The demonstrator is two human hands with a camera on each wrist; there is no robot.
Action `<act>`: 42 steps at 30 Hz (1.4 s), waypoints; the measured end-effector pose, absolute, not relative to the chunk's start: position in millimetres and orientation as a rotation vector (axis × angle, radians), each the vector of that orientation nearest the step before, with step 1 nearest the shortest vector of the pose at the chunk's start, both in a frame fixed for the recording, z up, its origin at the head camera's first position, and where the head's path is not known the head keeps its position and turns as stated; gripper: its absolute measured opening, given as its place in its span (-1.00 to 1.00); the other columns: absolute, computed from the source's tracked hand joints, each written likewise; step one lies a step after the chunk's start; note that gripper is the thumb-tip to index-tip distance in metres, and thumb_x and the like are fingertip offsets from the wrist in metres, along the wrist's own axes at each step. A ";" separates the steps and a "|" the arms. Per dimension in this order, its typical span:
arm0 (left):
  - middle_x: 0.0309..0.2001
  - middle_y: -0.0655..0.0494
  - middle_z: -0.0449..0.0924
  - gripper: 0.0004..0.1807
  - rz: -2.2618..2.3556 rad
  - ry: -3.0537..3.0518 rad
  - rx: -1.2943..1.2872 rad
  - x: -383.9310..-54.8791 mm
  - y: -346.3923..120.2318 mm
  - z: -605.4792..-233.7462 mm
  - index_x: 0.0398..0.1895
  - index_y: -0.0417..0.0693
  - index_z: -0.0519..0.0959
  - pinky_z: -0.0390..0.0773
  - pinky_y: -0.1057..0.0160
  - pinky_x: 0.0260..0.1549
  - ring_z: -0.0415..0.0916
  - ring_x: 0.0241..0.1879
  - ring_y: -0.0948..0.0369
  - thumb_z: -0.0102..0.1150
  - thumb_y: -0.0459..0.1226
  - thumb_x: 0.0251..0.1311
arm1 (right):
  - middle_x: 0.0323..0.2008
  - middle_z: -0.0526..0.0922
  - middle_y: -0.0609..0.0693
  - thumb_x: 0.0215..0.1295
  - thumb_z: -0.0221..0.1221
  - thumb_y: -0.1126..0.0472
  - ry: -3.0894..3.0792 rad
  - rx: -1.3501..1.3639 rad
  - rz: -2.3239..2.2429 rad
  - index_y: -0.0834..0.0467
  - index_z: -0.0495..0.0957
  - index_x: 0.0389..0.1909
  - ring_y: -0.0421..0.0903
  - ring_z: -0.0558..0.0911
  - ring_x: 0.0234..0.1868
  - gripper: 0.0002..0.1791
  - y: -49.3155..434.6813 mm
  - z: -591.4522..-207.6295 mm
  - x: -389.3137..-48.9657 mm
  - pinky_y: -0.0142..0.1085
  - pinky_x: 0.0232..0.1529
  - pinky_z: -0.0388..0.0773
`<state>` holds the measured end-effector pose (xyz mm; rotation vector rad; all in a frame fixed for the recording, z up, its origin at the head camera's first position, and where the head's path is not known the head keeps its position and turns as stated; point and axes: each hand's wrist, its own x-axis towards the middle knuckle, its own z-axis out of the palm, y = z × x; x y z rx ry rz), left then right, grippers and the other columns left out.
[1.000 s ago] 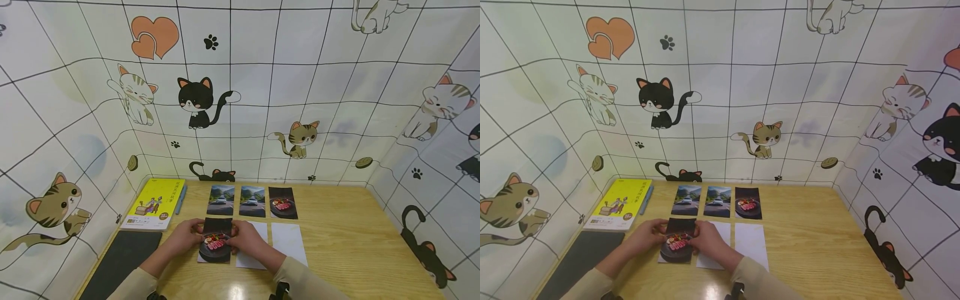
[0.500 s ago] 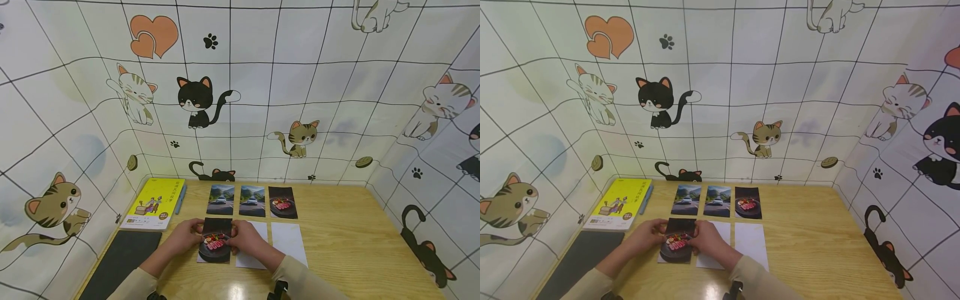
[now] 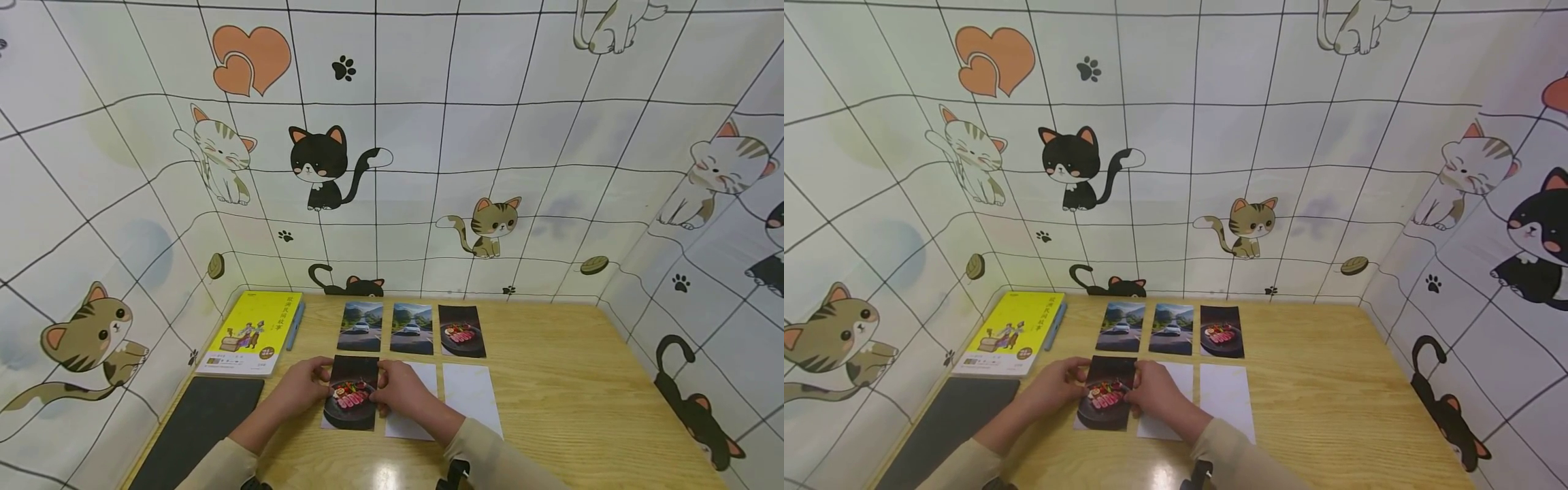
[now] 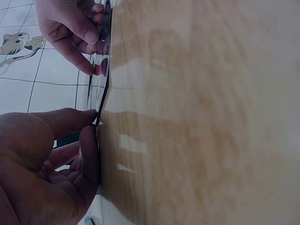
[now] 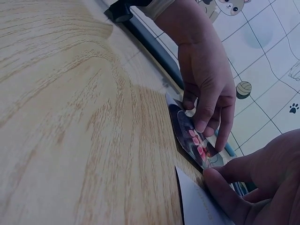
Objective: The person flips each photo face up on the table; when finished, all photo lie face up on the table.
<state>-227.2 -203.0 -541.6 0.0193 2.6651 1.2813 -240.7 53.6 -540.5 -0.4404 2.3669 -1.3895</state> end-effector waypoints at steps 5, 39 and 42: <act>-0.18 0.09 0.64 -0.34 1.296 2.664 0.030 -228.6 -203.9 -542.9 0.41 -0.24 0.61 0.54 0.16 -0.28 0.52 -0.24 0.13 0.58 -0.43 0.21 | -0.43 0.63 0.04 0.33 0.49 0.46 2.364 -0.428 -1.382 0.53 0.32 0.56 -0.07 0.71 -0.63 -0.15 54.3 -540.3 -241.9 -0.24 -0.38 0.73; 0.05 0.06 0.64 -0.57 1.178 2.762 0.510 -221.9 -173.2 -523.4 0.30 -0.12 0.65 0.72 0.13 -0.08 0.63 -0.08 0.17 0.49 -0.24 0.45 | 0.03 0.65 0.19 0.43 0.49 0.22 2.321 -0.502 -1.477 0.37 0.50 0.50 -0.03 0.73 -0.42 -0.29 109.9 -537.5 -232.5 -0.15 -0.46 0.73; 0.14 0.07 0.60 -0.52 1.060 2.710 0.728 -223.5 -163.2 -520.7 0.37 -0.07 0.62 0.70 0.11 0.00 0.64 0.01 0.14 0.47 -0.18 0.48 | 0.07 0.65 0.20 0.46 0.48 0.18 2.373 -0.545 -1.451 0.34 0.53 0.47 -0.04 0.70 -0.39 -0.33 121.6 -535.4 -229.2 -0.18 -0.45 0.70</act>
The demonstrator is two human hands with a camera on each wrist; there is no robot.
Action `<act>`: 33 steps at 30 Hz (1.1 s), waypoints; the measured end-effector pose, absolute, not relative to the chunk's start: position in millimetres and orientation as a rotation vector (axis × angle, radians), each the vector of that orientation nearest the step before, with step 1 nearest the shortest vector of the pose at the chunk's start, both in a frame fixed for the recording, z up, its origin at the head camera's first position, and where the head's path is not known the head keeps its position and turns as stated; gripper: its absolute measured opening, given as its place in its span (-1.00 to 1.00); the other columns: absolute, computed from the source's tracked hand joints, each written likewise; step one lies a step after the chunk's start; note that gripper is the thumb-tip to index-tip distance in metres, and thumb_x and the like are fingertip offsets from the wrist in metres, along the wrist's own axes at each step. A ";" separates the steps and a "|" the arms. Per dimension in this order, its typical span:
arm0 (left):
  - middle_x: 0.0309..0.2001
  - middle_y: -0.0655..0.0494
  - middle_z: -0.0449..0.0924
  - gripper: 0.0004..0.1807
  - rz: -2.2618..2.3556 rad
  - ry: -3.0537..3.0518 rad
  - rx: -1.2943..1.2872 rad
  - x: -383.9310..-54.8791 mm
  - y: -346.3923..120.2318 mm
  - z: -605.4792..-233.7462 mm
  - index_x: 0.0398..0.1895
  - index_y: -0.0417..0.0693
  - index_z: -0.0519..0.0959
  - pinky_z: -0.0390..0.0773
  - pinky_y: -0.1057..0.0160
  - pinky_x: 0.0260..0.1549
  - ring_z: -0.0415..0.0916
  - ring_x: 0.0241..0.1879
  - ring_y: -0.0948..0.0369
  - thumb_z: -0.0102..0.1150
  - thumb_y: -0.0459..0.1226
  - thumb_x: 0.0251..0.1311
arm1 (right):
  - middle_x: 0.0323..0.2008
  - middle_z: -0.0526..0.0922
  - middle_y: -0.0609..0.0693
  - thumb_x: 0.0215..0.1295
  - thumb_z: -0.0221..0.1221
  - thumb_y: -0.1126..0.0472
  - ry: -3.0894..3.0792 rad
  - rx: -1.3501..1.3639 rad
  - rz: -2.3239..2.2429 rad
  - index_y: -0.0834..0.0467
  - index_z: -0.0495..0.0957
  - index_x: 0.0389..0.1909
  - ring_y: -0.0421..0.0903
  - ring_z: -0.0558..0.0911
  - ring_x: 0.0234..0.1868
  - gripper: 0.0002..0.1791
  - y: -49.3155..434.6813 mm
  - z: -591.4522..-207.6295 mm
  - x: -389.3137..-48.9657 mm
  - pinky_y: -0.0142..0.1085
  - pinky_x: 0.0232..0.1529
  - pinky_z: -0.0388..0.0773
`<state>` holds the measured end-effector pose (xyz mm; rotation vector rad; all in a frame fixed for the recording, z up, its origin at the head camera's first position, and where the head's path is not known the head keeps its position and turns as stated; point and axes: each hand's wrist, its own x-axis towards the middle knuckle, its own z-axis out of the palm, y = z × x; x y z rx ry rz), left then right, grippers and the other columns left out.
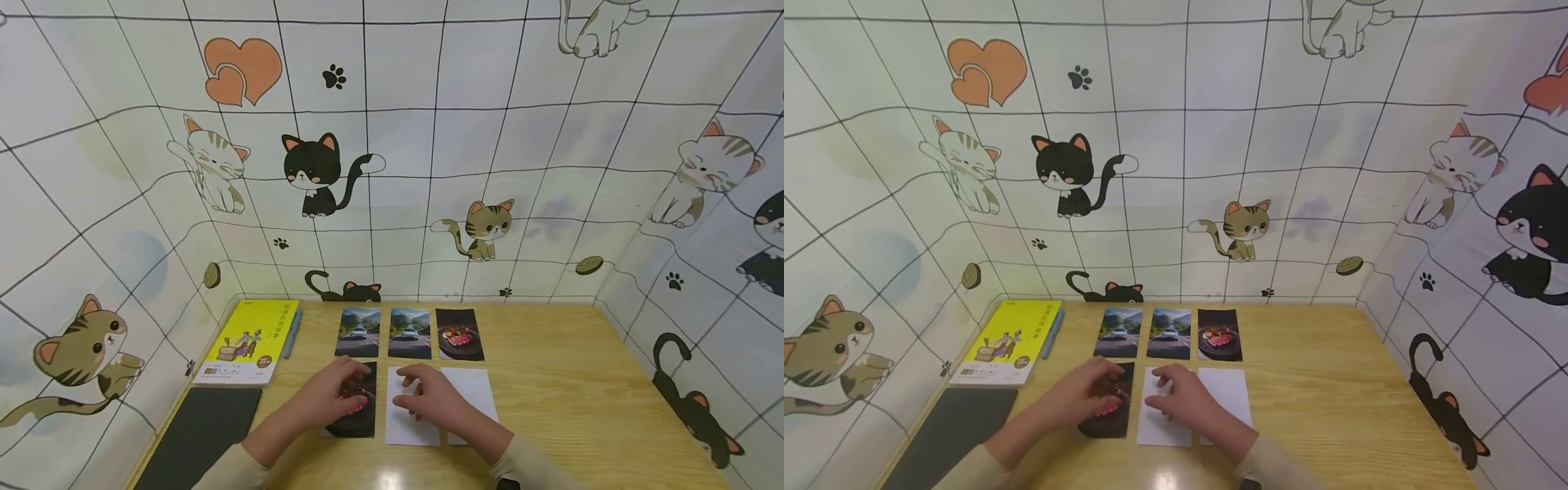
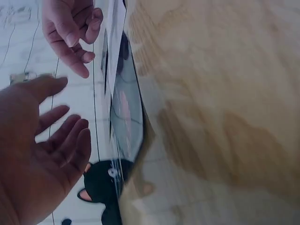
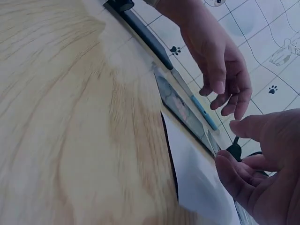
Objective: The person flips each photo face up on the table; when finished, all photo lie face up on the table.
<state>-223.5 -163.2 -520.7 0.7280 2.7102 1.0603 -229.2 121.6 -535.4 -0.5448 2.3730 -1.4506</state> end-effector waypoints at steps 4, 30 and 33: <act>0.32 0.08 0.55 -0.42 0.855 2.675 0.896 -226.2 -149.2 -522.5 0.45 0.04 0.57 0.66 0.04 0.17 0.59 0.21 0.10 0.49 -0.05 0.46 | 0.09 0.62 0.16 0.46 0.49 0.12 2.490 -0.648 -1.347 0.28 0.59 0.41 -0.09 0.67 -0.26 -0.39 136.6 -535.3 -226.1 -0.26 -0.33 0.66; 0.75 0.00 0.12 0.32 0.131 2.721 1.161 -237.5 -96.7 -536.1 0.76 0.13 0.24 0.32 -0.15 0.56 0.20 0.67 -0.02 0.38 0.60 0.04 | 0.55 0.45 0.00 0.22 0.41 -0.57 2.840 -1.033 -0.582 0.07 0.47 0.59 0.10 0.48 0.52 0.11 179.6 -557.2 -218.5 0.17 0.49 0.45; 0.75 -0.01 0.12 0.31 0.121 2.714 1.176 -237.5 -94.5 -536.6 0.76 0.12 0.25 0.32 -0.14 0.56 0.20 0.66 -0.03 0.39 0.59 0.06 | 0.60 0.41 -0.02 0.21 0.34 -0.65 2.836 -1.071 -0.527 0.03 0.43 0.62 0.11 0.45 0.55 0.16 179.8 -561.7 -217.2 0.16 0.51 0.44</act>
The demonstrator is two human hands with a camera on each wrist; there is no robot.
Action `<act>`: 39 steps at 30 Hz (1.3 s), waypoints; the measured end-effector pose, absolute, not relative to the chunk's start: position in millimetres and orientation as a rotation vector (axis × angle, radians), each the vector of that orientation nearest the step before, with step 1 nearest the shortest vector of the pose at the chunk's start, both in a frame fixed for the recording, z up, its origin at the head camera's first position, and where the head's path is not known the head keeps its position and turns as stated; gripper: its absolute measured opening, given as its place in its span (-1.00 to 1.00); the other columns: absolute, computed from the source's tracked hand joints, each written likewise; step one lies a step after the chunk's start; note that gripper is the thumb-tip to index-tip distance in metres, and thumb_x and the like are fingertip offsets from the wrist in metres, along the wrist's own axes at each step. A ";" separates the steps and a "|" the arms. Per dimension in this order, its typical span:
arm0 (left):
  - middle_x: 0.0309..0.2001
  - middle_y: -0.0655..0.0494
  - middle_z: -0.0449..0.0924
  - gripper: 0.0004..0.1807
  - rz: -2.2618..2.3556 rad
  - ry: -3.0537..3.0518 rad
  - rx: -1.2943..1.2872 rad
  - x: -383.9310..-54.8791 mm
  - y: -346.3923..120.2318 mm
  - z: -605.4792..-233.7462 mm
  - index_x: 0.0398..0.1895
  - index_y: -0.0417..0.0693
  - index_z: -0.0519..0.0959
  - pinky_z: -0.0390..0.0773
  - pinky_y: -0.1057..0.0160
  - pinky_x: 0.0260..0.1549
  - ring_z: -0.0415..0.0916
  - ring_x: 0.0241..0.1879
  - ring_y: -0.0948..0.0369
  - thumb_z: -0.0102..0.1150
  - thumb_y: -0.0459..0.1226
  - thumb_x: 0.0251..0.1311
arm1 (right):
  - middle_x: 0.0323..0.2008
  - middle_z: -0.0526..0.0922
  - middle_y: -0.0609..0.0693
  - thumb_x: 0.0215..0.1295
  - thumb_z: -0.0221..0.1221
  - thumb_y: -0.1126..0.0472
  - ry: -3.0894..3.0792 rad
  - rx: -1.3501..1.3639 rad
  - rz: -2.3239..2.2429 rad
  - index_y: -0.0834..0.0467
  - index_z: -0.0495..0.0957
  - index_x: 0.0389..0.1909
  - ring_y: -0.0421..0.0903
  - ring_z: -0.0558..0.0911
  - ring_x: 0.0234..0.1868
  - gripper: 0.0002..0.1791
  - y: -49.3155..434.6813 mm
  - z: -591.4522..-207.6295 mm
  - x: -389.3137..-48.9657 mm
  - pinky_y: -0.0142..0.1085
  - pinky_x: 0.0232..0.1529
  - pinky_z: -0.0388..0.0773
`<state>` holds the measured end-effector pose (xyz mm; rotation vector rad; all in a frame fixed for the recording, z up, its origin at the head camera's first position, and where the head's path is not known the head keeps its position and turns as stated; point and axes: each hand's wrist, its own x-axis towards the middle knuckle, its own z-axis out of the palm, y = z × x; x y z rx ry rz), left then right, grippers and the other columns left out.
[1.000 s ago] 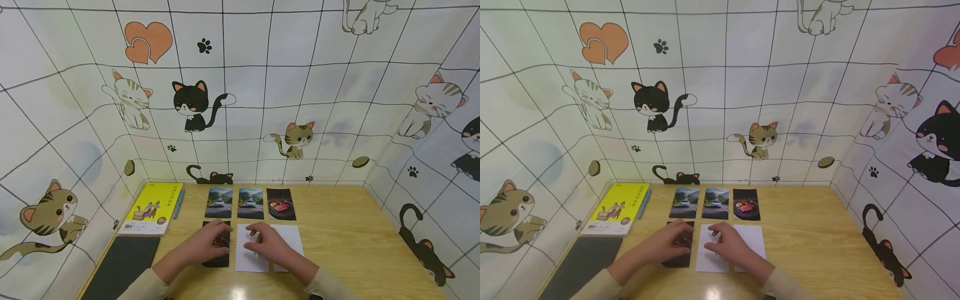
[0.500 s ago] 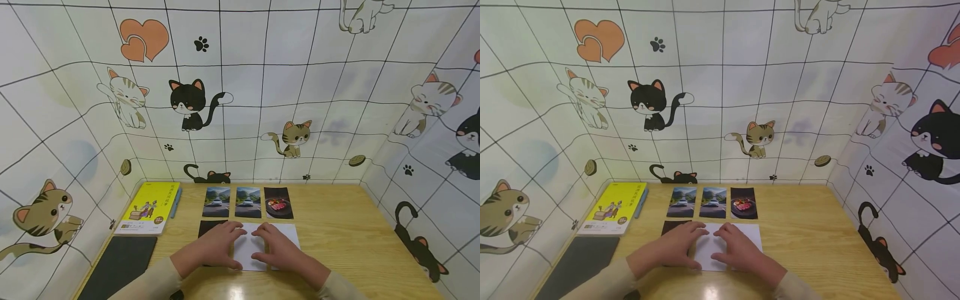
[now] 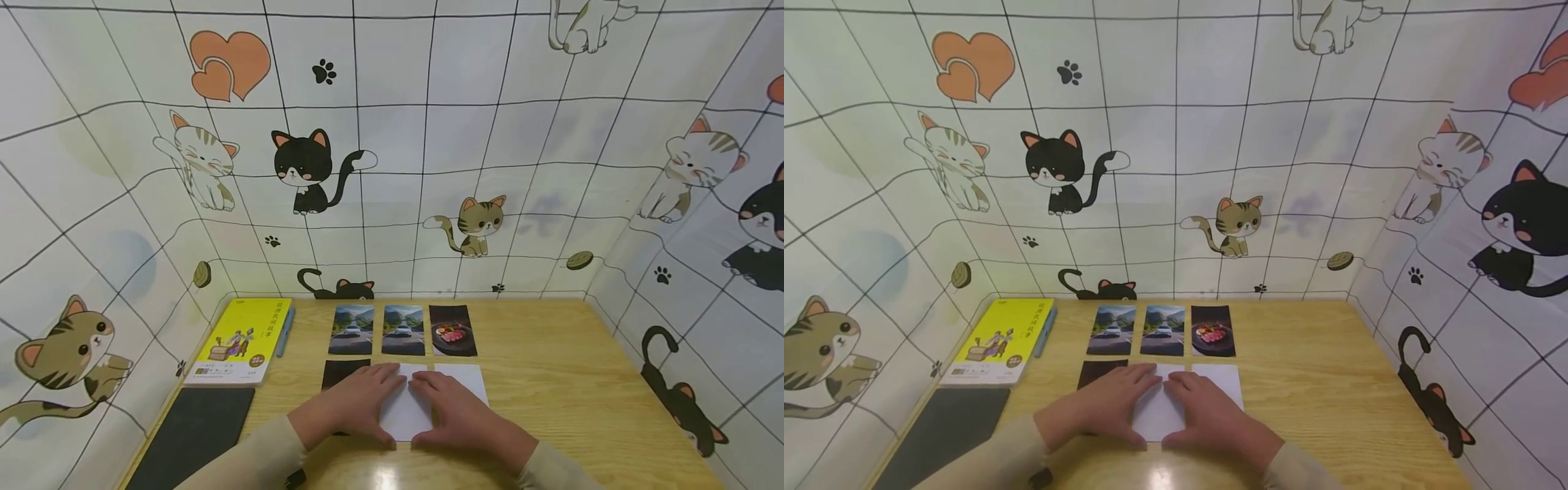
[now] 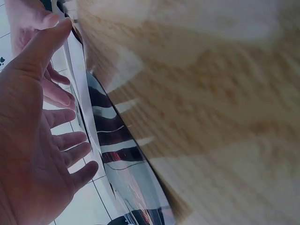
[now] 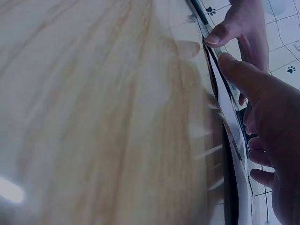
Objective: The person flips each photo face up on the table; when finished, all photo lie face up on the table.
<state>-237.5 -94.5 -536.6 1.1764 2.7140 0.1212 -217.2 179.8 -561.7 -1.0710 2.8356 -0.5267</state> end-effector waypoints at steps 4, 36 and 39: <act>0.74 0.00 0.15 0.27 0.103 2.712 1.191 -238.0 -91.8 -536.8 0.75 0.12 0.26 0.33 -0.14 0.56 0.22 0.65 -0.03 0.40 0.56 0.09 | 0.60 0.40 -0.03 0.23 0.29 -0.67 2.848 -1.101 -0.490 0.00 0.41 0.64 0.08 0.45 0.55 0.16 179.4 -564.9 -215.8 0.13 0.52 0.43; 0.62 0.17 0.37 0.02 0.108 2.626 1.266 -245.1 -91.7 -539.3 0.63 0.19 0.45 0.42 -0.03 0.50 0.36 0.57 0.08 0.27 0.53 0.26 | 0.42 0.54 -0.10 0.51 0.16 -0.51 2.810 -1.231 -0.524 0.02 0.59 0.46 -0.14 0.52 0.41 -0.18 176.7 -565.8 -211.1 -0.10 0.37 0.59; 0.58 0.21 0.41 -0.06 0.151 2.612 1.277 -245.1 -93.5 -540.5 0.59 0.23 0.49 0.47 0.01 0.46 0.39 0.54 0.11 0.28 0.50 0.29 | 0.39 0.57 -0.10 0.54 0.15 -0.50 2.811 -1.261 -0.554 0.02 0.63 0.41 -0.15 0.54 0.39 -0.22 176.9 -565.6 -211.8 -0.11 0.36 0.61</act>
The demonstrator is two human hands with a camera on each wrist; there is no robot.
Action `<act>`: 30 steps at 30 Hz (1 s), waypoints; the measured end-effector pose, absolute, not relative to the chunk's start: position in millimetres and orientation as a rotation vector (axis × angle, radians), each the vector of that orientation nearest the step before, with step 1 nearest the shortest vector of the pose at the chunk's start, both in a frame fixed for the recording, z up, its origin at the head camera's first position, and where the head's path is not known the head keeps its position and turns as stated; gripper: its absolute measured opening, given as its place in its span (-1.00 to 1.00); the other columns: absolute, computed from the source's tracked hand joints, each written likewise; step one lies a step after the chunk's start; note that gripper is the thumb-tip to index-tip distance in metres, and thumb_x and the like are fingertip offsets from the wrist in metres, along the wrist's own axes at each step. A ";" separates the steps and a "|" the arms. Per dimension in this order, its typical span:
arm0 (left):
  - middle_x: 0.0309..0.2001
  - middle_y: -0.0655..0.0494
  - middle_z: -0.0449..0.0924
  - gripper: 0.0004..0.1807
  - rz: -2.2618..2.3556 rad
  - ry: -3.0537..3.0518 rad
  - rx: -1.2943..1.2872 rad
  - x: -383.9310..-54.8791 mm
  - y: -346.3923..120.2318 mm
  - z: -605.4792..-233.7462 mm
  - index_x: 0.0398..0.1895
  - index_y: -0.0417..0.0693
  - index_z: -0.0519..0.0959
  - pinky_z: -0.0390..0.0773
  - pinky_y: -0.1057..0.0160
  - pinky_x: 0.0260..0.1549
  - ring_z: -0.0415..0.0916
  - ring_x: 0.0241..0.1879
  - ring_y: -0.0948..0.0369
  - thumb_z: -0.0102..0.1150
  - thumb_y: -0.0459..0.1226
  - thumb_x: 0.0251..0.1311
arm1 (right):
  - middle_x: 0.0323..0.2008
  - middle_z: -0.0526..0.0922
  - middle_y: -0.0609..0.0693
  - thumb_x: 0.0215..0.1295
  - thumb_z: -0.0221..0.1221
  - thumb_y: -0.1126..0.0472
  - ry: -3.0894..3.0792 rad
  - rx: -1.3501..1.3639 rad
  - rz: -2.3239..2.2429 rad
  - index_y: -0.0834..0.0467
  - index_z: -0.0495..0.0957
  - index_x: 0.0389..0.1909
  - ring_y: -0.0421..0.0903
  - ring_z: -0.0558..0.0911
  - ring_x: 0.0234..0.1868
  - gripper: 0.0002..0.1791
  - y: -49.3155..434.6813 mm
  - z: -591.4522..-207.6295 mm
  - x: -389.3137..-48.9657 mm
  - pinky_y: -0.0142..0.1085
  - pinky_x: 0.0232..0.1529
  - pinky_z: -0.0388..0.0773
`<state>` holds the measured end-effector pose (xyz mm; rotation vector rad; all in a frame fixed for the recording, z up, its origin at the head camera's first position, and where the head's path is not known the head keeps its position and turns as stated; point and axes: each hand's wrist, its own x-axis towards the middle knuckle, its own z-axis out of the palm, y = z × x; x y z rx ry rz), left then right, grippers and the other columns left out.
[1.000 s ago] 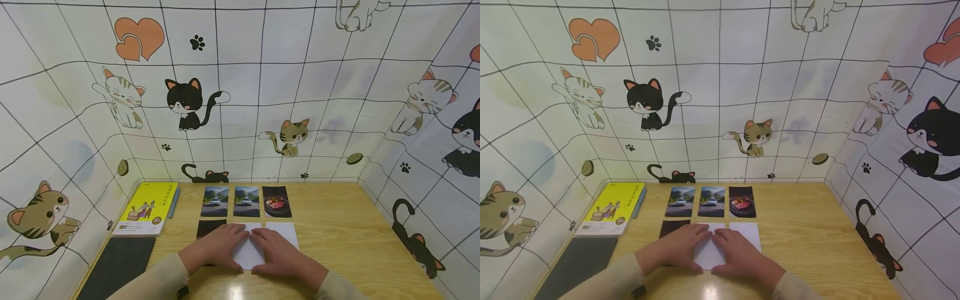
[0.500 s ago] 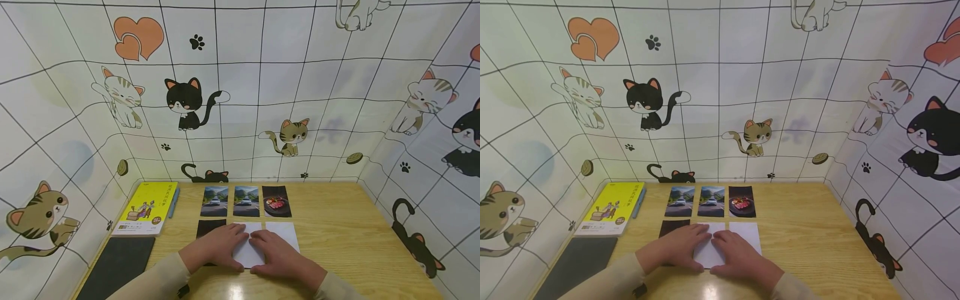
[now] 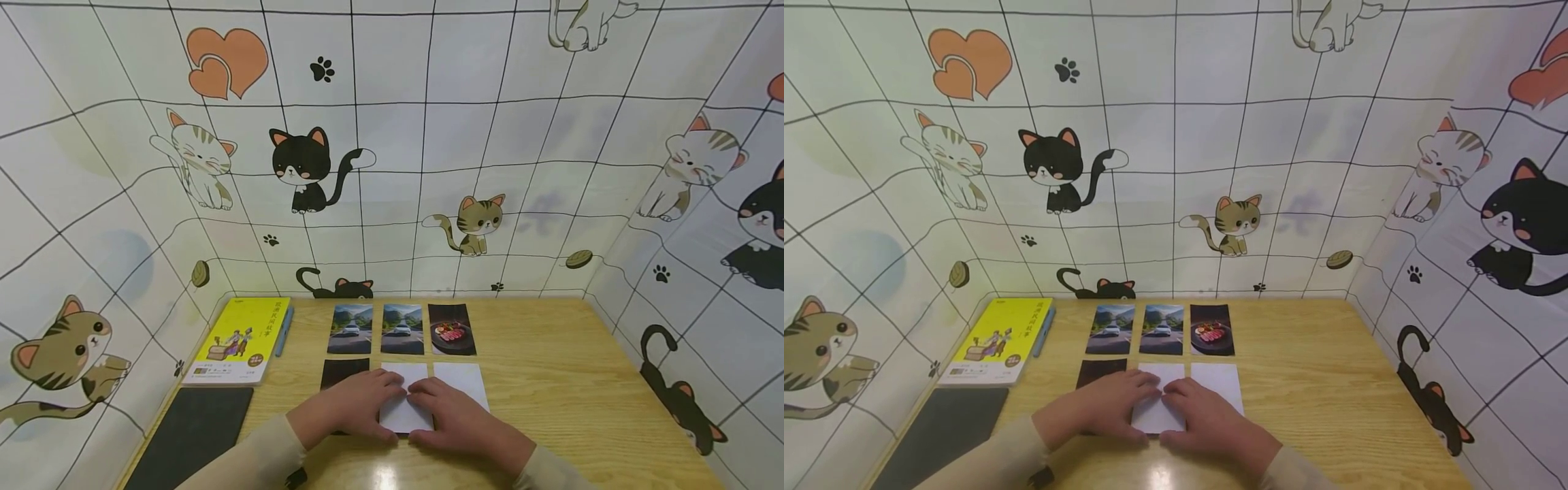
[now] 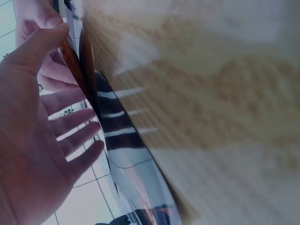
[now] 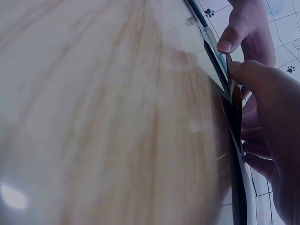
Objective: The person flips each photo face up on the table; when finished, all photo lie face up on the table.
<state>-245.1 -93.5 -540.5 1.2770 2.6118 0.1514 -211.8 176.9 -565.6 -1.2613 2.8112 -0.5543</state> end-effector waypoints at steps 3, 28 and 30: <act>0.52 0.27 0.45 -0.16 0.222 2.591 1.288 -244.4 -95.3 -540.7 0.52 0.29 0.55 0.56 0.06 0.37 0.43 0.48 0.17 0.29 0.47 0.32 | 0.34 0.60 -0.12 0.56 0.14 -0.47 2.805 -1.293 -0.586 0.01 0.66 0.37 -0.16 0.56 0.35 -0.28 176.8 -565.1 -212.4 -0.13 0.33 0.62; 0.08 0.40 0.67 -0.82 0.568 2.525 1.517 -238.8 -101.8 -541.5 0.12 0.25 0.76 0.60 0.42 0.08 0.62 0.05 0.46 0.32 -0.04 0.59 | 0.06 0.68 -0.21 0.53 0.43 -0.04 2.733 -1.518 -0.859 -0.10 0.70 0.08 -0.27 0.62 0.10 -0.76 179.4 -568.3 -211.2 -0.24 0.17 0.67; 0.08 0.41 0.68 -0.83 0.608 2.516 1.496 -237.9 -102.0 -541.3 0.11 0.25 0.76 0.60 0.42 0.07 0.63 0.04 0.45 0.32 -0.06 0.59 | 0.05 0.68 -0.22 0.50 0.45 0.03 2.738 -1.501 -0.865 -0.10 0.70 0.07 -0.28 0.62 0.10 -0.78 179.4 -569.2 -210.5 -0.25 0.16 0.67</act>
